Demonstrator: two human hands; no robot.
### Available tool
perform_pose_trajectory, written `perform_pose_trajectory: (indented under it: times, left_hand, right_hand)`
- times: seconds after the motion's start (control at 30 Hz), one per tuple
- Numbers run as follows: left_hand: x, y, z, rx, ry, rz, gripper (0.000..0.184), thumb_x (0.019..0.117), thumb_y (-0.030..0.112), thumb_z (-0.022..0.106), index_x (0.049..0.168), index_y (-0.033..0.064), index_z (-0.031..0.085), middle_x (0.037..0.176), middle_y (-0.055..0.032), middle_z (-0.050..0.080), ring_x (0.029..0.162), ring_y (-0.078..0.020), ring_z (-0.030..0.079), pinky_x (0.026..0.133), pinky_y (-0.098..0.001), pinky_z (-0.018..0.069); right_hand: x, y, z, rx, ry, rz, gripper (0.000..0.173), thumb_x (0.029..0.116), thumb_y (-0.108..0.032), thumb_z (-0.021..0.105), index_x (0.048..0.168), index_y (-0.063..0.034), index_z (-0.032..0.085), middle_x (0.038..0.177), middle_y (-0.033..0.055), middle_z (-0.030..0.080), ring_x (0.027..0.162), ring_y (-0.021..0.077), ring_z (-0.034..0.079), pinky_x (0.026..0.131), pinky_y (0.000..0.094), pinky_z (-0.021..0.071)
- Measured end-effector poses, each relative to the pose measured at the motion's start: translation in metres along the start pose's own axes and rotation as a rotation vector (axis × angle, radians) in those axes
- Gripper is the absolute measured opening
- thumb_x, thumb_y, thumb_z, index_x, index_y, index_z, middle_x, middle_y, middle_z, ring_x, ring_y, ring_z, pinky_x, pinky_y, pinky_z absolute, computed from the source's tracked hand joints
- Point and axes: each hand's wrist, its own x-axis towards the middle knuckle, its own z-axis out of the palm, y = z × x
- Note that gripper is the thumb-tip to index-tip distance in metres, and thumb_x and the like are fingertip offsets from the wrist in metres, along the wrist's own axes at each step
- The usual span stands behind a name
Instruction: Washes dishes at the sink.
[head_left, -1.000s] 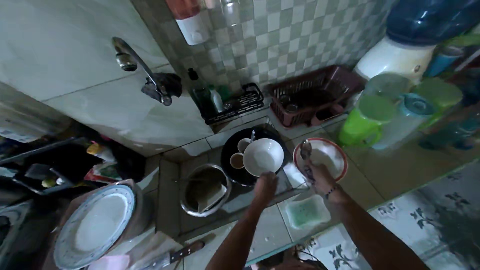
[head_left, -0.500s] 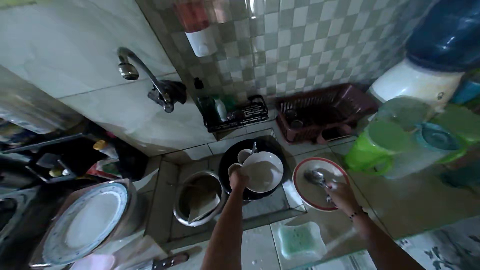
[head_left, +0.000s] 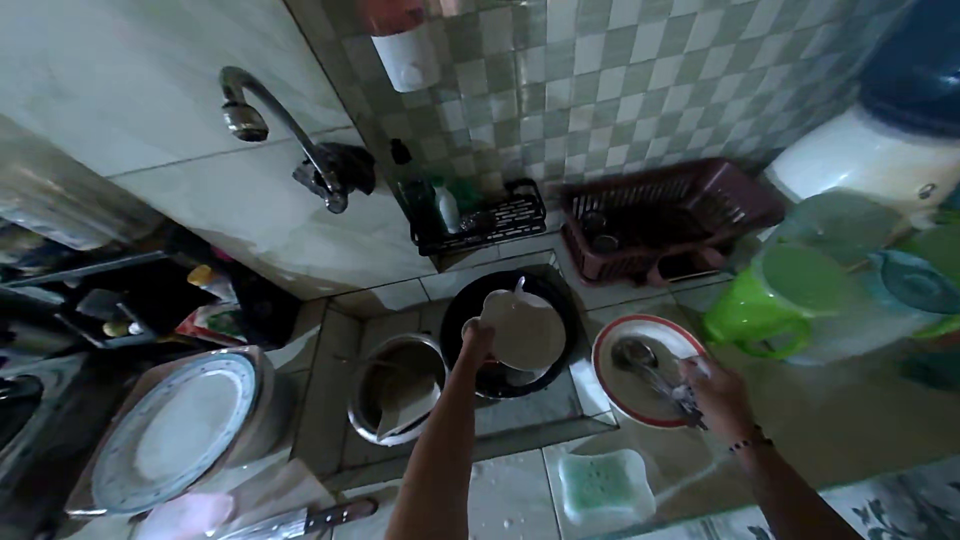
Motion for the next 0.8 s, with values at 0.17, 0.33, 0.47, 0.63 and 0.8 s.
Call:
perform_pose_trajectory:
  times: [0.17,0.33,0.47,0.63,0.8]
  left_hand:
    - [-0.012,0.015,0.004,-0.066,-0.032,-0.007,0.055,0.1035,0.012,0.055,0.153,0.0067,0.032,0.13,-0.0295,0.057,0.101,-0.0404,0.068,0.075,-0.0539,0.0604]
    - [-0.045,0.054,-0.003,0.355,0.099,0.245,0.056,0.0962,0.008,0.061,0.146,0.0011,0.039,0.123,-0.0276,0.064,0.114,-0.0402,0.065,0.095,-0.0574,0.0538]
    - [-0.082,0.076,-0.019,0.596,0.203,0.367,0.046,0.0977,0.009,0.058,0.141,0.0064,0.044,0.112,-0.0245,0.068,0.106,-0.0424,0.068,0.09,-0.0615,0.0546]
    - [-0.102,0.059,-0.058,0.391,0.31,0.376,0.051,0.095,0.003,0.061,0.142,0.0017,0.04,0.112,-0.0274,0.067,0.105,-0.0424,0.069,0.089,-0.0594,0.0555]
    - [-0.12,-0.001,-0.078,-0.432,0.135,0.153,0.067,0.0966,-0.001,0.052,0.156,0.0102,0.023,0.125,-0.0227,0.058,0.097,-0.0297,0.067,0.073,-0.0457,0.0599]
  right_hand:
    - [0.005,-0.009,-0.005,0.059,0.079,0.014,0.04,0.1072,-0.031,0.053,0.113,0.0046,0.069,0.105,0.0252,0.07,0.101,0.0387,0.068,0.092,0.0599,0.0506]
    - [0.001,-0.044,-0.008,0.288,0.096,0.131,0.053,0.1097,-0.043,0.044,0.095,0.0013,0.068,0.078,0.0108,0.06,0.066,0.0201,0.056,0.066,0.0426,0.0499]
    - [-0.001,-0.079,-0.006,0.794,-0.105,0.19,0.028,0.1058,-0.033,0.054,0.113,-0.0074,0.062,0.084,0.0003,0.059,0.067,0.0085,0.057,0.059,0.0265,0.0506]
    - [0.0,-0.138,0.018,0.947,-0.333,0.031,0.03,0.1009,-0.002,0.056,0.131,-0.0027,0.053,0.105,0.0086,0.066,0.082,0.014,0.067,0.07,0.0307,0.0596]
    - [-0.012,-0.213,0.062,0.693,-0.275,-0.053,0.034,0.1052,-0.029,0.059,0.127,-0.0033,0.061,0.094,0.0094,0.063,0.072,0.0141,0.057,0.065,0.0324,0.0515]
